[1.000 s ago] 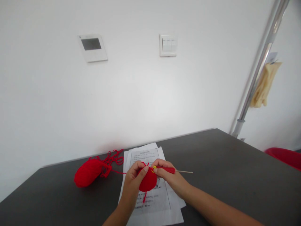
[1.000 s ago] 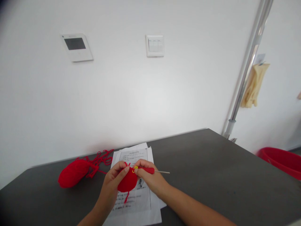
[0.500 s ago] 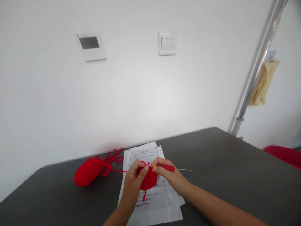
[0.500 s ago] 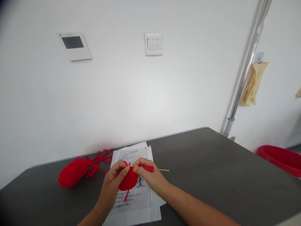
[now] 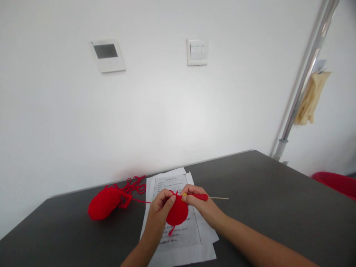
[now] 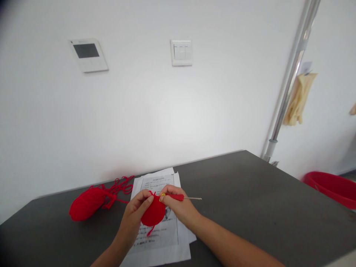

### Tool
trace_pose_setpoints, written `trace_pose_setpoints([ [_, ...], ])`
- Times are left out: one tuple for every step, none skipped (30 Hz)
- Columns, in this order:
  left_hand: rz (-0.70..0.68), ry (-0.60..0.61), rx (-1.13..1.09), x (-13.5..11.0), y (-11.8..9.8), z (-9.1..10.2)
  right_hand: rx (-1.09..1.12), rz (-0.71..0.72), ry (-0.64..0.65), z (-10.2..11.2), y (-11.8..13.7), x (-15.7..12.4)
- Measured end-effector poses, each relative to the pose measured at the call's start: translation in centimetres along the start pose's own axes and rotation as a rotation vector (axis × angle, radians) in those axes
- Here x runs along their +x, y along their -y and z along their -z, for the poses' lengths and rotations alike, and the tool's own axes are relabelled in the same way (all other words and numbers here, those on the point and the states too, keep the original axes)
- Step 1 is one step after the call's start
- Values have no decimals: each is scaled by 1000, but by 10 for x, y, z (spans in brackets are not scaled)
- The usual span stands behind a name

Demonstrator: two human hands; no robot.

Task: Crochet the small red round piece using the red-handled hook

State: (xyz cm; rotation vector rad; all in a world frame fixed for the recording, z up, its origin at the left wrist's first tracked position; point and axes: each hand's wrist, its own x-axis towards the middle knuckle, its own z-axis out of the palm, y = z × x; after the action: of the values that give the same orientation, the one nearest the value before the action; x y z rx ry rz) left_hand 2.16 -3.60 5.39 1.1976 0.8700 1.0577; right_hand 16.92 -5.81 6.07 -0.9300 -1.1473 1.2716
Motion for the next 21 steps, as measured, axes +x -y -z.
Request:
trace_pose_setpoints([
  [-2,0,3,0,0,0,0,-7,2,0,0,0],
  [-5,0,11,0,1,1,0,-13,4,0,0,0],
  [-11,0,24,0,1,1,3,-19,7,-1,0,0],
  [-21,-1,39,-1,1,2,5,-24,9,-1,-1,-1],
  [-35,-2,57,-1,1,2,5,-29,9,-1,-1,-1],
  [-52,-2,76,-1,2,2,5,-31,7,-1,-1,-1],
  [-71,-4,95,-1,2,3,3,-30,3,0,-1,-1],
  [-92,-6,114,-1,2,3,-2,-29,1,0,-1,-1],
  [-108,-7,131,-1,2,3,-7,-27,-1,0,-1,-1],
  [-120,-7,144,-1,3,3,-12,-24,-1,0,0,-1],
  [-126,-6,155,-1,3,3,-15,-22,0,0,0,0],
  [-128,-3,161,-2,3,2,-18,-20,0,0,1,0],
  [-125,1,164,-2,3,2,-20,-18,0,0,1,0],
  [-123,4,165,-2,3,2,-22,-17,0,0,1,0],
  [-120,7,165,-2,3,2,-24,-16,2,0,2,0],
  [-119,9,163,-3,3,2,-25,-15,2,0,2,0],
  [-118,11,163,-3,3,2,-23,-12,3,0,2,0],
  [-121,11,166,-3,3,2,-21,-8,6,0,2,-1],
  [-126,12,170,-3,3,2,-17,-3,6,0,2,-1],
  [-133,12,175,-3,3,2,-13,0,5,0,1,-1],
  [-143,13,181,-3,3,2,-10,2,3,0,1,-1],
])
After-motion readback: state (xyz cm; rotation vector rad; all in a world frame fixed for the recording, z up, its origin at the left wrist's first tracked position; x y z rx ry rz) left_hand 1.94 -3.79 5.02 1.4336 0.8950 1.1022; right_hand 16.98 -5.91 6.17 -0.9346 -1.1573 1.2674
